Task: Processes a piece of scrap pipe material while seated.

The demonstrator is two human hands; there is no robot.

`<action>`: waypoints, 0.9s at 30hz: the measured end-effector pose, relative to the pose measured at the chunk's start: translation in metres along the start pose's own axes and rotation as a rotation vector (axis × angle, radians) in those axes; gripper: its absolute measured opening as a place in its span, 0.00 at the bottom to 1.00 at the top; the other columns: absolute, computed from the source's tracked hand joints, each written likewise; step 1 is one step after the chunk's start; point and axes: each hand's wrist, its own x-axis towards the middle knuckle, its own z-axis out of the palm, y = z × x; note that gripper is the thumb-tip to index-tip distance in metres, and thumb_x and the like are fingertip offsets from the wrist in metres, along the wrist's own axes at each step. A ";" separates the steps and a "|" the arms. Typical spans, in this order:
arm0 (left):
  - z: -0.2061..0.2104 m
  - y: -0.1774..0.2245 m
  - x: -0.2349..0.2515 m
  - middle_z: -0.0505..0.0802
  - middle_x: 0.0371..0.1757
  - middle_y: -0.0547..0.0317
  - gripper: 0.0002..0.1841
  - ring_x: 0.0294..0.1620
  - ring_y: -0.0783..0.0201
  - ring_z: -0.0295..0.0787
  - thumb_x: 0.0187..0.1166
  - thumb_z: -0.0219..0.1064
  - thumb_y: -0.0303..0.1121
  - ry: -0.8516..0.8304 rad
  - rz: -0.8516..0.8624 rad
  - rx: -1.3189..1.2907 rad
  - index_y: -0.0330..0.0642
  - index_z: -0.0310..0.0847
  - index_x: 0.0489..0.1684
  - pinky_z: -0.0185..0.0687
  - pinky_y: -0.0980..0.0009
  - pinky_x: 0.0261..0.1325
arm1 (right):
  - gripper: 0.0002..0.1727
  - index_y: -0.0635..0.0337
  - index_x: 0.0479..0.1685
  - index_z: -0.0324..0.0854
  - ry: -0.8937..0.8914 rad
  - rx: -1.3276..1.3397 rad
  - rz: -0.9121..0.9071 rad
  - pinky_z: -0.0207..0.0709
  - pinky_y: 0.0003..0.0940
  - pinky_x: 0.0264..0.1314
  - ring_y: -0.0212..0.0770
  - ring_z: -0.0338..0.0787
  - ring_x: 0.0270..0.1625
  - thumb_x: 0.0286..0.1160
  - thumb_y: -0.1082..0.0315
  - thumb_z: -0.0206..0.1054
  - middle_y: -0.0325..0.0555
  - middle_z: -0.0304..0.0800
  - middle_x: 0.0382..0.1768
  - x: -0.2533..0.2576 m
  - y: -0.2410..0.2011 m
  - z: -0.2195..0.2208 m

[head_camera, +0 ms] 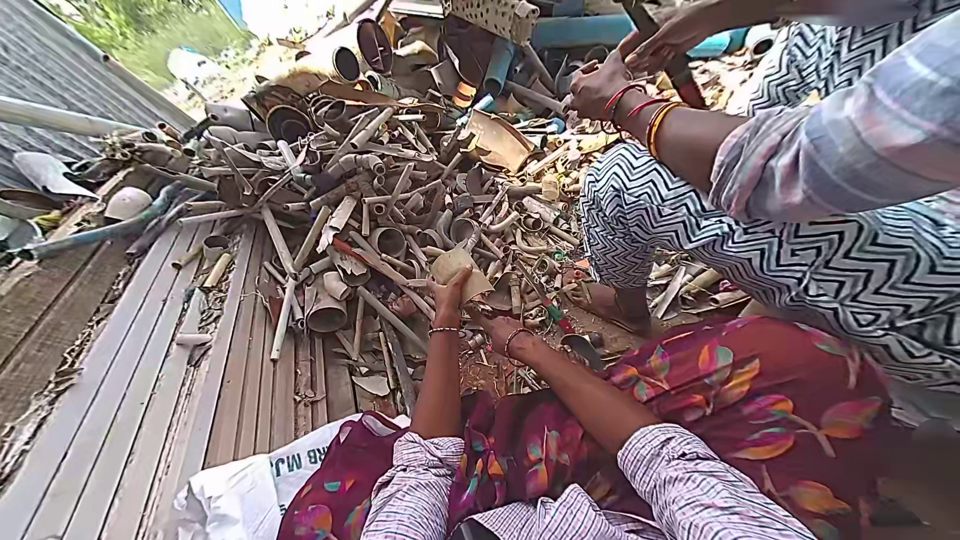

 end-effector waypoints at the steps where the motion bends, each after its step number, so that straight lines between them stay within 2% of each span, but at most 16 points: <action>1: -0.001 -0.001 0.002 0.79 0.74 0.33 0.55 0.67 0.43 0.83 0.67 0.83 0.42 0.009 0.009 0.002 0.43 0.44 0.92 0.82 0.46 0.66 | 0.28 0.73 0.86 0.62 -0.023 -0.020 -0.023 0.69 0.55 0.80 0.69 0.80 0.75 0.86 0.81 0.54 0.76 0.78 0.72 -0.013 -0.007 -0.008; 4: -0.003 0.000 -0.004 0.80 0.74 0.36 0.53 0.67 0.45 0.83 0.69 0.81 0.46 0.001 -0.027 -0.008 0.45 0.45 0.93 0.83 0.48 0.65 | 0.24 0.78 0.81 0.66 0.052 0.106 0.090 0.67 0.57 0.81 0.70 0.78 0.77 0.88 0.78 0.52 0.77 0.77 0.74 0.009 0.003 0.007; 6: 0.001 -0.001 -0.006 0.80 0.74 0.36 0.54 0.66 0.45 0.83 0.67 0.82 0.47 -0.011 -0.020 0.012 0.45 0.46 0.92 0.82 0.48 0.64 | 0.24 0.77 0.82 0.65 0.077 0.157 0.142 0.66 0.57 0.82 0.69 0.76 0.79 0.89 0.77 0.52 0.76 0.75 0.76 0.017 0.009 0.012; 8: 0.004 -0.005 -0.003 0.80 0.73 0.35 0.55 0.66 0.44 0.83 0.66 0.83 0.45 -0.012 -0.003 0.016 0.44 0.45 0.92 0.82 0.47 0.64 | 0.24 0.81 0.80 0.65 0.041 0.161 0.049 0.64 0.56 0.84 0.70 0.75 0.80 0.87 0.81 0.52 0.78 0.74 0.76 -0.005 0.000 0.002; 10: 0.003 -0.001 -0.003 0.79 0.75 0.33 0.55 0.69 0.44 0.81 0.68 0.82 0.45 0.009 -0.015 0.004 0.42 0.43 0.93 0.80 0.48 0.68 | 0.27 0.81 0.83 0.62 -0.012 0.129 -0.022 0.62 0.55 0.86 0.71 0.73 0.81 0.85 0.83 0.54 0.79 0.73 0.77 -0.017 -0.006 -0.007; 14: 0.002 -0.003 -0.007 0.79 0.75 0.35 0.56 0.69 0.45 0.81 0.69 0.81 0.49 0.015 -0.060 0.016 0.42 0.43 0.93 0.81 0.48 0.67 | 0.28 0.75 0.84 0.64 0.068 0.139 0.085 0.69 0.60 0.79 0.72 0.79 0.76 0.83 0.81 0.56 0.78 0.78 0.72 0.013 0.009 0.011; 16: 0.006 -0.008 -0.004 0.79 0.75 0.34 0.55 0.68 0.44 0.81 0.69 0.82 0.45 0.007 -0.047 0.007 0.42 0.42 0.93 0.80 0.48 0.67 | 0.28 0.79 0.85 0.59 -0.003 0.167 0.036 0.61 0.56 0.85 0.72 0.72 0.81 0.86 0.83 0.51 0.79 0.71 0.77 -0.009 -0.003 -0.001; 18: 0.005 -0.008 -0.001 0.79 0.74 0.34 0.52 0.68 0.45 0.81 0.71 0.81 0.43 0.013 -0.038 -0.024 0.41 0.46 0.92 0.80 0.48 0.67 | 0.28 0.79 0.86 0.57 -0.044 0.144 0.002 0.60 0.52 0.87 0.69 0.72 0.83 0.86 0.83 0.50 0.78 0.71 0.79 -0.019 -0.009 -0.009; 20: 0.003 -0.005 0.001 0.83 0.68 0.36 0.45 0.61 0.48 0.85 0.73 0.78 0.40 0.041 -0.045 -0.095 0.39 0.52 0.89 0.84 0.51 0.61 | 0.29 0.75 0.88 0.57 -0.029 0.162 0.080 0.62 0.58 0.85 0.70 0.71 0.83 0.86 0.82 0.51 0.77 0.71 0.79 0.018 0.009 0.012; 21: 0.003 -0.003 0.002 0.83 0.67 0.36 0.45 0.60 0.48 0.86 0.74 0.78 0.40 0.047 -0.042 -0.107 0.39 0.54 0.88 0.85 0.52 0.60 | 0.31 0.68 0.91 0.55 0.024 0.169 0.105 0.63 0.60 0.83 0.71 0.73 0.82 0.88 0.80 0.50 0.76 0.72 0.78 0.060 0.029 0.039; 23: 0.004 -0.003 -0.003 0.80 0.74 0.36 0.51 0.68 0.45 0.83 0.72 0.79 0.46 0.008 -0.030 -0.023 0.43 0.47 0.92 0.81 0.48 0.67 | 0.39 0.51 0.96 0.51 0.180 0.160 0.053 0.71 0.65 0.74 0.73 0.81 0.74 0.84 0.79 0.54 0.74 0.81 0.71 0.158 0.076 0.103; 24: 0.004 -0.004 -0.006 0.78 0.78 0.35 0.53 0.72 0.43 0.80 0.72 0.79 0.48 -0.014 -0.029 0.007 0.44 0.42 0.94 0.79 0.47 0.70 | 0.44 0.45 0.98 0.45 0.159 0.164 0.022 0.72 0.66 0.73 0.73 0.81 0.73 0.81 0.80 0.56 0.73 0.81 0.70 0.185 0.086 0.117; 25: 0.006 -0.005 -0.007 0.78 0.77 0.36 0.52 0.71 0.44 0.80 0.73 0.79 0.47 -0.013 -0.026 -0.005 0.44 0.43 0.93 0.79 0.48 0.70 | 0.47 0.45 0.98 0.42 0.103 0.169 -0.012 0.70 0.68 0.74 0.73 0.80 0.74 0.79 0.80 0.57 0.72 0.79 0.72 0.194 0.087 0.120; 27: 0.007 -0.002 -0.001 0.80 0.73 0.35 0.47 0.67 0.45 0.83 0.75 0.78 0.40 0.030 -0.040 -0.097 0.42 0.47 0.91 0.82 0.50 0.66 | 0.47 0.45 0.98 0.43 0.062 0.171 -0.040 0.69 0.69 0.74 0.73 0.79 0.75 0.78 0.80 0.59 0.72 0.79 0.73 0.192 0.080 0.114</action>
